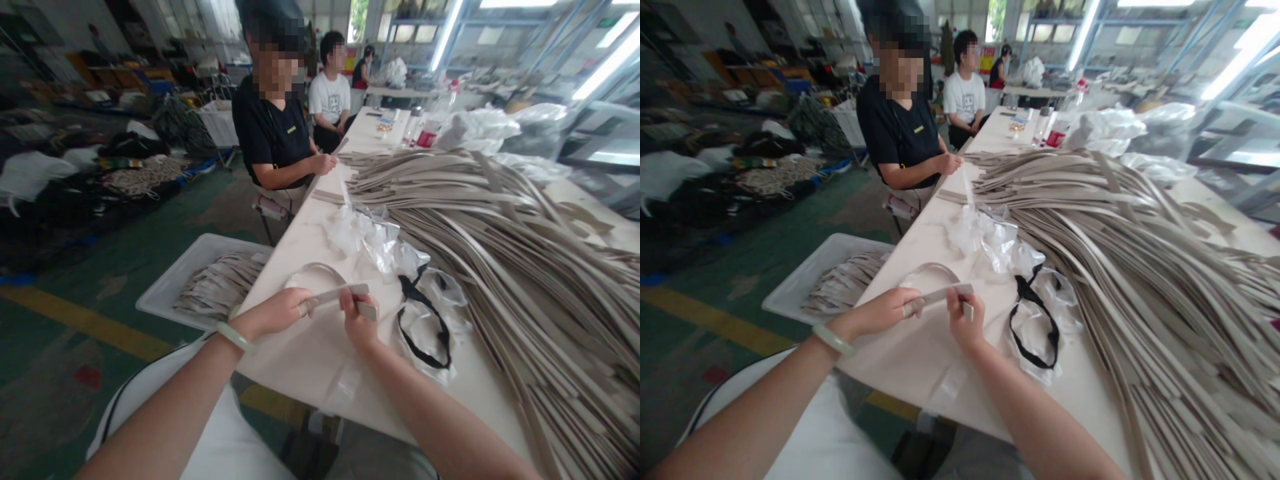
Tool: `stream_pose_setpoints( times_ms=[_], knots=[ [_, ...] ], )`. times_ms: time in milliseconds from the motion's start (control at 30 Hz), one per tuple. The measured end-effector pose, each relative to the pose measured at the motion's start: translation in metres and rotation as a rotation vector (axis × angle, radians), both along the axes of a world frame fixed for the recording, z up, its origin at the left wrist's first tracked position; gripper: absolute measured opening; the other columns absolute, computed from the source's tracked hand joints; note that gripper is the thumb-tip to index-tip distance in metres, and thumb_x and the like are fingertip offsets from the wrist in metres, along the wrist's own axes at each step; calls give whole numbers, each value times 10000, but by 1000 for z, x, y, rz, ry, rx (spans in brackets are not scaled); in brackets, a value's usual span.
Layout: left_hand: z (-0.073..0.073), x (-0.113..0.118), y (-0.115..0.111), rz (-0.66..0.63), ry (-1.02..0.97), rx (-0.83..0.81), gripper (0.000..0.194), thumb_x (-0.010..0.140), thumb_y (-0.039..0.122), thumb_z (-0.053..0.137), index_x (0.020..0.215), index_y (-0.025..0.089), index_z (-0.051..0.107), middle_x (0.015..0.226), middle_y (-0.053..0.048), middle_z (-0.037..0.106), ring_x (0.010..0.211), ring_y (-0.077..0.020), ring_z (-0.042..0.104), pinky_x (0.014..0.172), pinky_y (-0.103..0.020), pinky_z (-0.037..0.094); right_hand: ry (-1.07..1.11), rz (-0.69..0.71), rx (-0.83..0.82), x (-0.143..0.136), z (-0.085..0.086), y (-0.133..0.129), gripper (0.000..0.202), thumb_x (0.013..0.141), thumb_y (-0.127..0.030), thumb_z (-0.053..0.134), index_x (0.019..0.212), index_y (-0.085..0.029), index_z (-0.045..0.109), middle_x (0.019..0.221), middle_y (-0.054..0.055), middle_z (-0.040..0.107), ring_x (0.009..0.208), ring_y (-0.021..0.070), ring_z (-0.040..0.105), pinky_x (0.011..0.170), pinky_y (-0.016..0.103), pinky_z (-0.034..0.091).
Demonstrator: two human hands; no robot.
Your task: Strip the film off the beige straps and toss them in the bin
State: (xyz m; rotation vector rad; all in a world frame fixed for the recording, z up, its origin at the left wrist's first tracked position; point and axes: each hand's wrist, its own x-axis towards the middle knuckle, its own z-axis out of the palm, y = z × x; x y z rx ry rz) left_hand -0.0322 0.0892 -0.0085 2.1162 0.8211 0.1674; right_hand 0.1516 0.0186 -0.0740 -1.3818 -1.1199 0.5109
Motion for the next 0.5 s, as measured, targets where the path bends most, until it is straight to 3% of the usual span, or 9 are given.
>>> stream_pose_setpoints(
  times_ms=[167,300,433,500],
  knots=[
    [-9,30,-19,84,-116,-9,336,913,389,425,657,188,510,646,7,550,675,-154,524,649,-260,384,1,65,-49,-4,1,-3,518,892,-532,520,497,-207,437,450,-34,393,451,107,378,458,259,284],
    [-14,39,-20,167,-114,45,377,951,426,392,689,186,518,654,-6,558,666,-169,536,659,-286,410,-14,118,-45,-1,-1,-1,490,897,-507,511,516,-201,468,469,-29,404,459,109,365,458,258,290],
    [-4,41,-16,233,-228,147,313,916,404,511,1066,139,583,1058,-119,639,950,-226,597,866,-345,468,-52,212,-9,-2,-6,1,391,872,-434,527,565,-192,544,532,-7,489,520,127,427,524,264,345],
    [6,45,-15,217,-348,225,302,874,360,596,1102,163,613,1217,-127,601,1117,-241,557,1003,-357,417,-76,319,8,-5,-8,1,339,840,-394,555,567,-194,547,540,-12,488,526,124,422,533,260,348]
  ],
)
